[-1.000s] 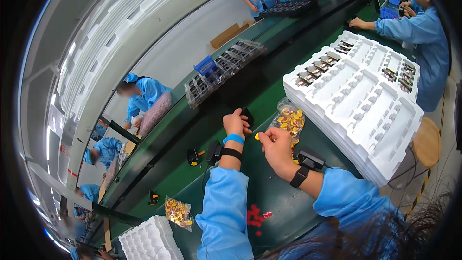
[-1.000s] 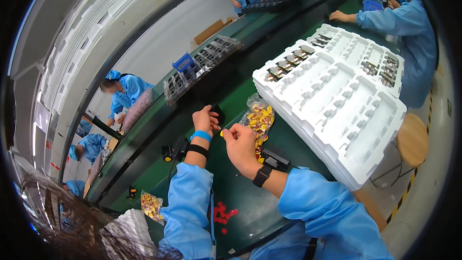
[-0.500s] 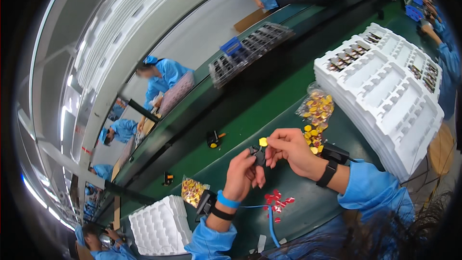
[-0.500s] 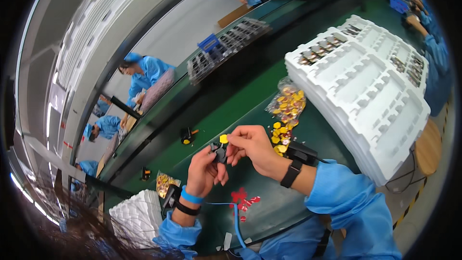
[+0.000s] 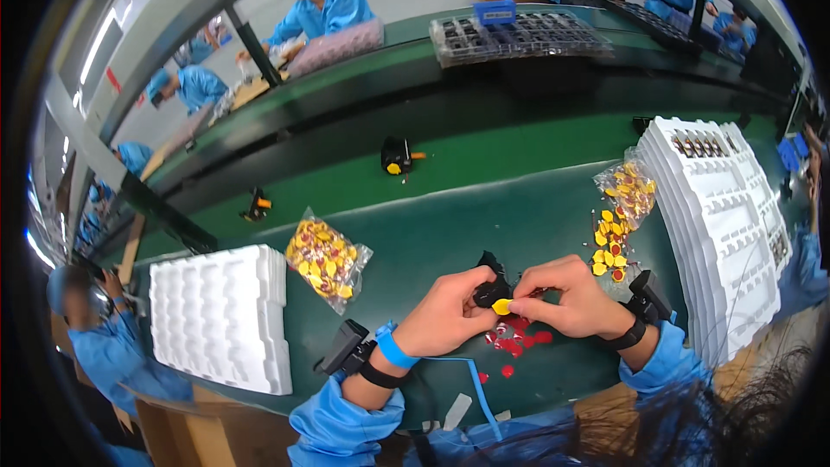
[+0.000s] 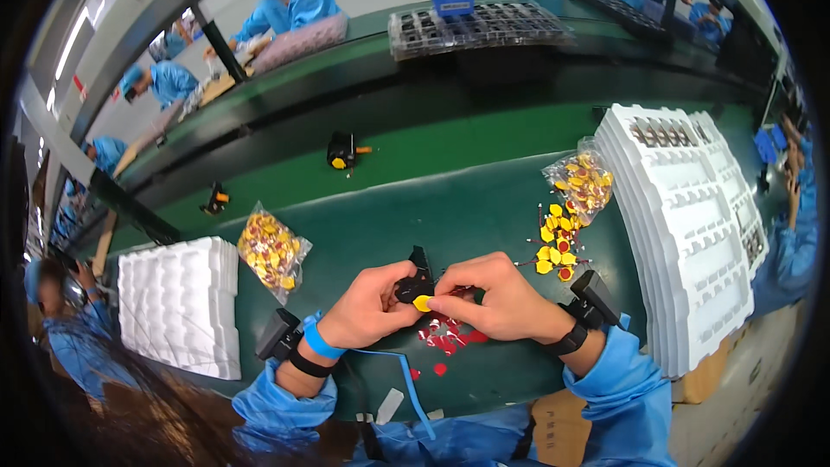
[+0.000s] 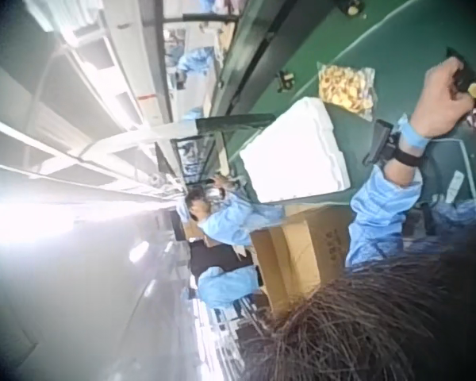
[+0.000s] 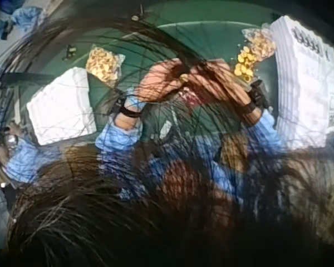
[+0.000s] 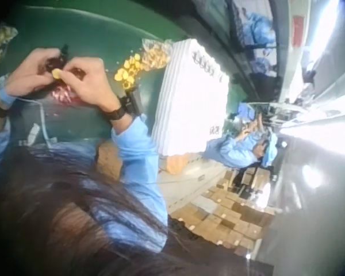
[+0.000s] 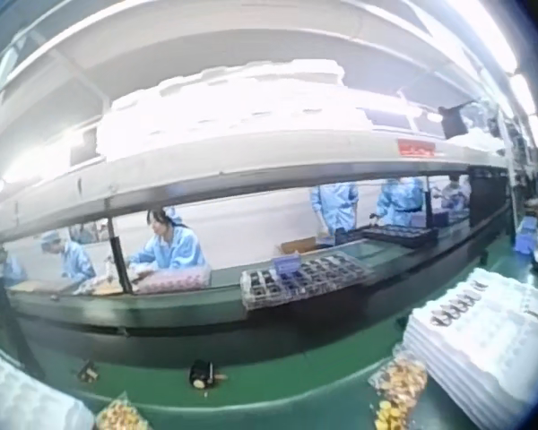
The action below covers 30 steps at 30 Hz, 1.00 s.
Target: Manually assembling small yellow and red plastic components into black plastic housings on a factory conveyor belt.
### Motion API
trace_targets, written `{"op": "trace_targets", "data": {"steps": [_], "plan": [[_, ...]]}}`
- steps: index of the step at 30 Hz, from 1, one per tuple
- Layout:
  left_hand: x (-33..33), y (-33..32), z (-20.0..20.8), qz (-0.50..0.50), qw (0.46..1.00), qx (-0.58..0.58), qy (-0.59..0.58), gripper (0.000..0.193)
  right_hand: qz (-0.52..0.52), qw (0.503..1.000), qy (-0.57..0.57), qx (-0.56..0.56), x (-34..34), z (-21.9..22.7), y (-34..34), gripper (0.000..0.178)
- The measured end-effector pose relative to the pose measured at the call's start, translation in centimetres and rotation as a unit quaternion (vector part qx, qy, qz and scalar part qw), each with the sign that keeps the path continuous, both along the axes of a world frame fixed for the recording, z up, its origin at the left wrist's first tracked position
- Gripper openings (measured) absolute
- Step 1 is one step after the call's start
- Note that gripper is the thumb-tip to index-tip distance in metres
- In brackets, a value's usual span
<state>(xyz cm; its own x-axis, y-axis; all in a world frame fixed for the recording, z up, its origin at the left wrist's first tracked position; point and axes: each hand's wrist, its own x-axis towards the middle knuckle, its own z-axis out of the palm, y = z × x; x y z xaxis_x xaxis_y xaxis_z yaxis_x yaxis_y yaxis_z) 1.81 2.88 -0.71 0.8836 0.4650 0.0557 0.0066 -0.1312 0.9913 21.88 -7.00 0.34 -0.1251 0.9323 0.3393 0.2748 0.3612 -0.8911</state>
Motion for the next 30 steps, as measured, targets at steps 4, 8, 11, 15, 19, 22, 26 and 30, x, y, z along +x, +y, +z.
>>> {"op": "trace_targets", "data": {"steps": [4, 8, 11, 15, 19, 22, 26, 30], "plan": [[-0.3, -0.1, 0.6, -0.025, 0.998, 0.052, 0.032, 0.025, -0.012, 0.998, -0.061, -0.004, -0.4, 0.3, -0.2, 0.011], [-0.4, -0.3, 1.0, -0.031, 0.998, 0.046, 0.04, 0.023, -0.044, 0.995, -0.073, 0.042, -0.8, 0.3, -0.3, 0.01], [-0.4, -0.5, 1.8, -0.049, 0.996, 0.013, 0.07, 0.02, -0.048, 0.995, -0.077, 0.049, -0.6, 0.6, -0.5, 0.011], [-0.4, -0.6, 2.3, -0.045, 0.995, 0.062, 0.066, 0.019, -0.052, 0.995, -0.07, 0.051, -0.6, 0.1, -0.5, 0.011], [-0.6, -0.3, 2.8, -0.07, 0.994, 0.077, 0.044, 0.016, -0.078, 0.995, -0.015, 0.058, -1.5, -0.1, -0.2, 0.018], [-1.3, -0.7, 3.4, -0.105, 0.994, -0.028, 0.027, 0.016, -0.047, 0.996, 0.071, 0.018, -1.5, 0.6, 0.0, 0.036], [-1.5, -1.2, 3.1, -0.114, 0.993, -0.005, 0.016, 0.018, 0.015, 1.0, 0.014, 0.014, -0.7, 0.1, -0.3, 0.048], [-0.8, -2.3, 3.3, -0.047, 0.998, 0.035, -0.034, 0.02, -0.048, 0.996, -0.029, 0.068, -0.6, -0.5, -1.0, 0.051]]}}
